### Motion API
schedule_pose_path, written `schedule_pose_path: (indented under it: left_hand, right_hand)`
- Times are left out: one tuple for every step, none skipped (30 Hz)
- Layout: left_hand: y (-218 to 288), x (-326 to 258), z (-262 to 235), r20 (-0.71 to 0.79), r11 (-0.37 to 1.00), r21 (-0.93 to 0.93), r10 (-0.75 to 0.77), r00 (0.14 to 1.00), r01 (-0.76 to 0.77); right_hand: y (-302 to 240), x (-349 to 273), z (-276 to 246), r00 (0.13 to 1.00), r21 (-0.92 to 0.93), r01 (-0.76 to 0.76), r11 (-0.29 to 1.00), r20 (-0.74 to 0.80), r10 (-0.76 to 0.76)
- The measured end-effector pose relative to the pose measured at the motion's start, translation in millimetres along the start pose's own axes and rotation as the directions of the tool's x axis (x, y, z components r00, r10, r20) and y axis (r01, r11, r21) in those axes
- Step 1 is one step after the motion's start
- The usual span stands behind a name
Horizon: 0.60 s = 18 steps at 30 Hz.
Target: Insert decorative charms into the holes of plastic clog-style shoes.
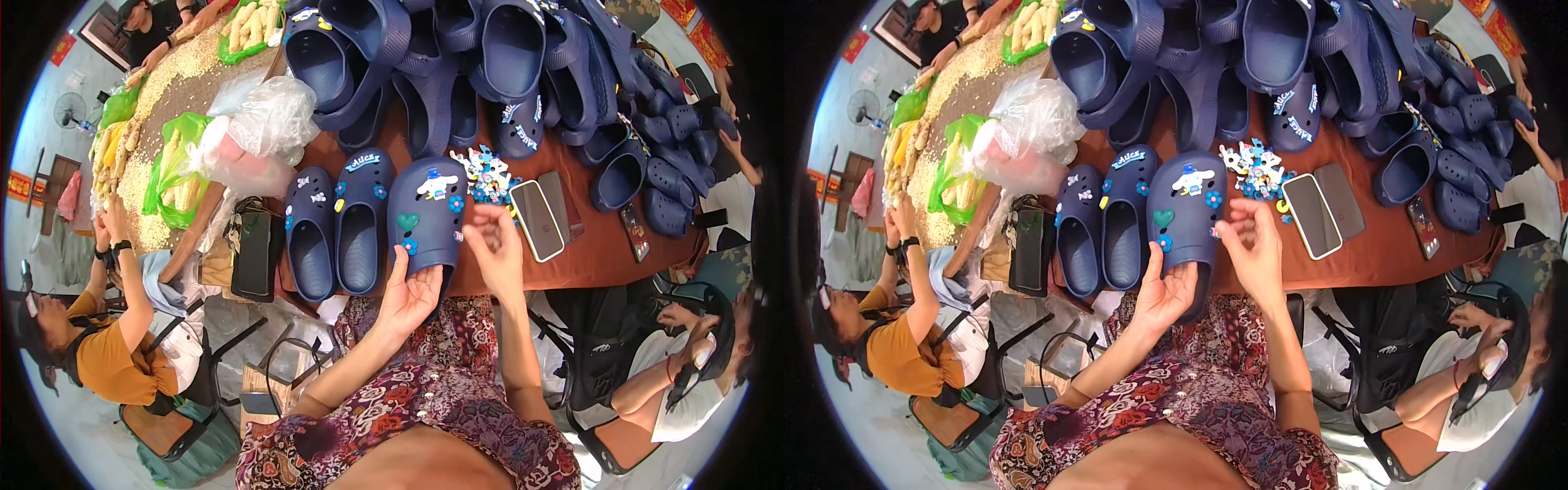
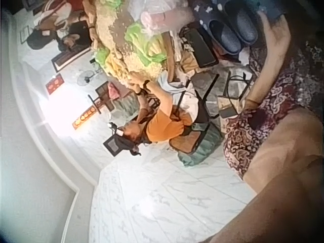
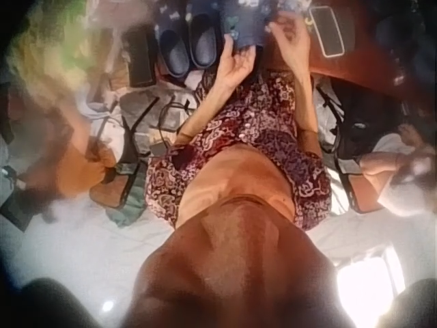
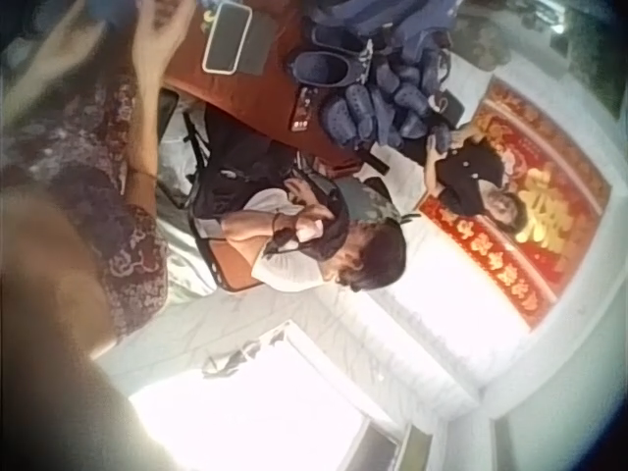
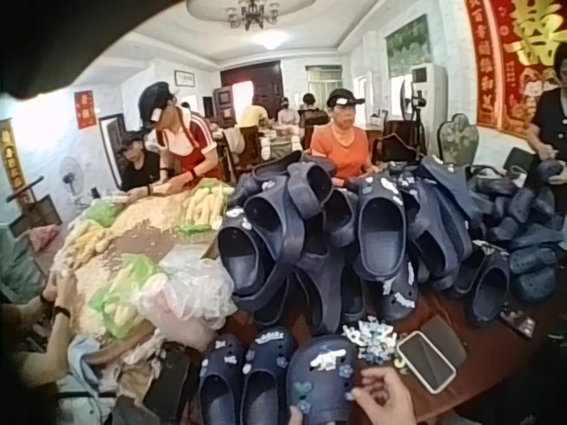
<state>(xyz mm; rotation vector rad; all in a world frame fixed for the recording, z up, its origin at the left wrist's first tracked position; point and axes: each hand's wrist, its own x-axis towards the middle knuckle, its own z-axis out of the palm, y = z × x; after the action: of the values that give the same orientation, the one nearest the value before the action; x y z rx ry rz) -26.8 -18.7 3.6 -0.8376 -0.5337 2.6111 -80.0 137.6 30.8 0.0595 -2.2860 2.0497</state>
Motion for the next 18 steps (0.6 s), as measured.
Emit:
schedule_pose_path:
  left_hand:
    - [-4, -1, -2, -0.018, 1.0, 0.001, 0.01, 1.0, -0.01]
    - [-6, -2, -4, -0.033, 1.0, 0.002, 0.021, 0.999, -0.021]
    - [-7, -3, -8, -0.04, 1.0, -0.005, 0.007, 0.999, -0.007]
    - [-7, -3, -11, -0.045, 1.0, -0.005, 0.008, 0.999, -0.008]
    - [-7, -4, -13, -0.058, 1.0, -0.008, 0.0, 0.998, 0.0]
    - [-8, -4, -14, -0.071, 1.0, -0.011, -0.009, 0.997, 0.008]
    - [-8, -3, -16, -0.075, 1.0, -0.012, -0.007, 0.997, 0.006]
    - [-7, -3, -18, -0.068, 1.0, 0.006, 0.0, 0.998, 0.001]
    - [-7, -3, -19, -0.061, 1.0, 0.024, 0.006, 0.998, -0.004]
    - [-7, -3, -19, -0.065, 1.0, 0.022, 0.006, 0.998, -0.004]
    - [-5, -2, -18, -0.075, 1.0, 0.002, -0.017, 0.997, 0.018]
    - [-3, -1, -17, -0.085, 0.999, -0.019, -0.041, 0.995, 0.04]
    - [-1, 1, -17, -0.09, 0.999, -0.021, -0.042, 0.995, 0.04]
    - [1, 3, -18, -0.118, 0.999, -0.022, -0.027, 0.993, 0.025]
    - [3, 5, -18, -0.146, 1.0, -0.021, -0.012, 0.989, 0.009]
    - [5, 6, -19, -0.151, 1.0, -0.023, -0.014, 0.988, 0.011]
    - [7, 8, -19, -0.166, 0.999, -0.015, 0.026, 0.986, -0.029]
    - [8, 10, -19, -0.18, 0.998, -0.006, 0.067, 0.981, -0.069]
  right_hand:
    - [-1, 7, 2, 1.0, -0.053, -0.001, 0.999, -0.027, 0.0]
    - [0, 14, 3, 0.999, -0.105, -0.003, 0.994, -0.051, -0.003]
    - [5, 18, 4, 0.999, -0.118, 0.004, 0.993, -0.05, -0.01]
    - [9, 21, 5, 0.999, -0.117, 0.0, 0.993, -0.051, -0.006]
    - [12, 23, 5, 0.999, -0.186, -0.027, 0.982, -0.039, 0.02]
    - [16, 25, 5, 0.999, -0.256, -0.052, 0.965, -0.029, 0.046]
    - [19, 25, 5, 0.998, -0.268, -0.044, 0.962, -0.046, 0.033]
    - [21, 26, 6, 0.998, -0.269, -0.048, 0.962, -0.044, 0.037]
    - [22, 26, 7, 0.998, -0.263, -0.061, 0.963, -0.038, 0.053]
    - [23, 26, 7, 0.997, -0.258, -0.075, 0.963, -0.033, 0.069]
    - [24, 26, 7, 0.997, -0.259, -0.08, 0.962, -0.033, 0.074]
    - [25, 26, 7, 0.998, -0.309, -0.059, 0.949, -0.032, 0.052]
    - [26, 26, 7, 0.999, -0.359, -0.037, 0.933, -0.029, 0.029]
    - [28, 26, 7, 0.999, -0.36, -0.043, 0.932, -0.032, 0.034]
    - [30, 26, 7, 1.0, -0.436, -0.008, 0.9, -0.013, 0.003]
    - [31, 26, 7, 1.0, -0.508, 0.027, 0.861, 0.009, -0.026]
    - [31, 26, 8, 1.0, -0.51, 0.024, 0.86, 0.009, -0.023]
    - [31, 25, 11, 0.999, -0.518, 0.032, 0.855, -0.001, -0.038]
